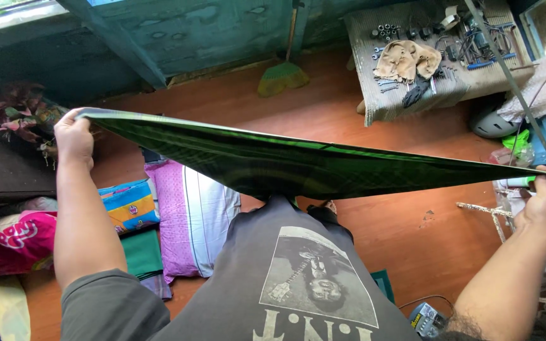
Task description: Folding a green checkered cloth and then hanging it on a rod in the window.
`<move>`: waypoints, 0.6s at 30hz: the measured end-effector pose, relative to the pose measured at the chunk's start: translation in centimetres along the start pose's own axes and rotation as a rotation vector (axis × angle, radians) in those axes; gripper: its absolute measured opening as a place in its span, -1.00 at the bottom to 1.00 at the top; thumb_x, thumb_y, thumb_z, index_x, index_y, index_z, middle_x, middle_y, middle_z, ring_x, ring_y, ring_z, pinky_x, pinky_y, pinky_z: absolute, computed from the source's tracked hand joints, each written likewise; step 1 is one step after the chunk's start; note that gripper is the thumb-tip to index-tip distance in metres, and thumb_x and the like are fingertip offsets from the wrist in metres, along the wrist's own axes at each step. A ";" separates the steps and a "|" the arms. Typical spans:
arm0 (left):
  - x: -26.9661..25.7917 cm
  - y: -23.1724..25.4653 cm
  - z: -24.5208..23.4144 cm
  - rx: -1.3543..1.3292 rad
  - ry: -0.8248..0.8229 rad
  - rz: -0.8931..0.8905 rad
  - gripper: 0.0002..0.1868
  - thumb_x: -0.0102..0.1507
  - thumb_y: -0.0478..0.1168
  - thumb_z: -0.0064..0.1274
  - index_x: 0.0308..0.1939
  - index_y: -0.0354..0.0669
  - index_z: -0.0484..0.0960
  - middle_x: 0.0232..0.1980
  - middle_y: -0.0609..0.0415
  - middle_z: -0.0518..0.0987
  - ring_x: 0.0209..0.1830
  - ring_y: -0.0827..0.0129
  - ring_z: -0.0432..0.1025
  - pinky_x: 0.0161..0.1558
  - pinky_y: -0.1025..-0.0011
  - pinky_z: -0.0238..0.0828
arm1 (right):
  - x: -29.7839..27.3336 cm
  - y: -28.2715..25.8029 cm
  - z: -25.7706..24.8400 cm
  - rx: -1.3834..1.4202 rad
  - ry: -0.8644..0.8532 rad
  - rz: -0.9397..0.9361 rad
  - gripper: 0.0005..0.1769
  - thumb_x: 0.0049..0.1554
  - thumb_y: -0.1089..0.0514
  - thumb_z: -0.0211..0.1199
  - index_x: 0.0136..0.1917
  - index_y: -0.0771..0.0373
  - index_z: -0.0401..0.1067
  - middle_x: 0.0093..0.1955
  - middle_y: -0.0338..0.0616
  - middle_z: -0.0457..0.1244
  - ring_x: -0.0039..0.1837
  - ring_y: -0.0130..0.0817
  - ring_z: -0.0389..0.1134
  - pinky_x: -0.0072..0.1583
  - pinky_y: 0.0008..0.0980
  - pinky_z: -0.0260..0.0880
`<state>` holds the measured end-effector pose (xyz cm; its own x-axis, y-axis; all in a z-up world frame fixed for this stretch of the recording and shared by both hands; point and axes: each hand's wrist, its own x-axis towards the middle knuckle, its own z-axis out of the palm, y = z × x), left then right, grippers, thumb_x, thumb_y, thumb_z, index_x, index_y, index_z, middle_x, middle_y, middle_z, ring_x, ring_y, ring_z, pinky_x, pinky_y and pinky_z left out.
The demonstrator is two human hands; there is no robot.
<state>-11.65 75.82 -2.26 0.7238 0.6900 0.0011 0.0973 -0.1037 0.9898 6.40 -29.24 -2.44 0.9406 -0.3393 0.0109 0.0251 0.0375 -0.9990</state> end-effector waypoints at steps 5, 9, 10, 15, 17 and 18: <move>0.3 0.0 -1.9 -0.078 -0.011 -0.059 -0.83 0.42 -0.39 -0.02 -0.06 -0.15 0.68 -0.26 0.28 0.55 -0.38 0.64 0.34 -0.33 0.63 0.23 | -0.9 -2.6 1.2 0.042 -0.026 0.045 -0.78 0.37 0.39 0.01 0.14 0.22 0.44 0.11 -0.12 0.37 0.12 -0.34 0.40 0.17 -0.33 0.49; -2.1 4.0 -1.3 -0.140 0.017 -0.093 -0.84 0.42 -0.31 -0.07 -0.08 -0.09 0.65 -0.21 0.31 0.60 -0.31 0.64 0.43 -0.31 0.62 0.35 | 0.1 -1.1 0.2 -0.018 -0.111 0.021 -0.83 0.41 0.36 0.00 0.12 0.23 0.41 0.09 -0.16 0.34 0.13 -0.35 0.39 0.22 -0.35 0.47; -2.4 4.4 -1.2 -0.131 0.056 -0.096 -0.85 0.45 -0.24 -0.06 -0.11 -0.07 0.64 -0.24 0.30 0.56 -0.35 0.61 0.38 -0.36 0.58 0.27 | 0.6 -0.5 -0.2 -0.114 -0.120 -0.053 -0.84 0.43 0.36 0.00 0.10 0.26 0.40 0.09 -0.17 0.33 0.11 -0.39 0.35 0.24 -0.37 0.44; -1.5 3.0 -1.7 -0.084 0.103 -0.001 -0.72 0.56 -0.10 -0.03 -0.17 -0.14 0.62 -0.26 0.28 0.50 -0.35 0.56 0.28 -0.32 0.49 0.16 | -0.3 -1.0 1.2 -0.406 -0.065 -0.181 -0.83 0.49 0.30 -0.03 0.08 0.30 0.37 0.04 -0.22 0.28 0.00 -0.50 0.21 0.18 -0.40 0.30; -1.3 3.2 -1.6 -0.093 0.085 0.059 -0.71 0.56 -0.12 -0.02 -0.16 -0.18 0.64 -0.23 0.29 0.54 -0.27 0.61 0.32 -0.21 0.51 0.23 | -0.1 -1.1 1.6 -0.542 -0.016 -0.158 -0.79 0.52 0.22 -0.01 0.05 0.31 0.36 -0.03 -0.25 0.26 -0.04 -0.48 0.17 0.05 -0.34 0.21; -1.0 2.2 -2.0 -0.092 0.086 0.057 -0.71 0.56 -0.12 -0.02 -0.16 -0.18 0.64 -0.23 0.29 0.54 -0.27 0.61 0.32 -0.21 0.51 0.23 | 0.2 -0.5 1.2 -0.542 -0.017 -0.156 -0.79 0.52 0.22 -0.01 0.05 0.31 0.36 -0.03 -0.25 0.26 -0.04 -0.48 0.17 0.05 -0.34 0.21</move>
<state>-13.54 76.36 0.19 0.6650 0.7439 0.0665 -0.0087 -0.0813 0.9966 6.94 -28.19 -1.85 0.9452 -0.2865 0.1567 -0.0088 -0.5021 -0.8648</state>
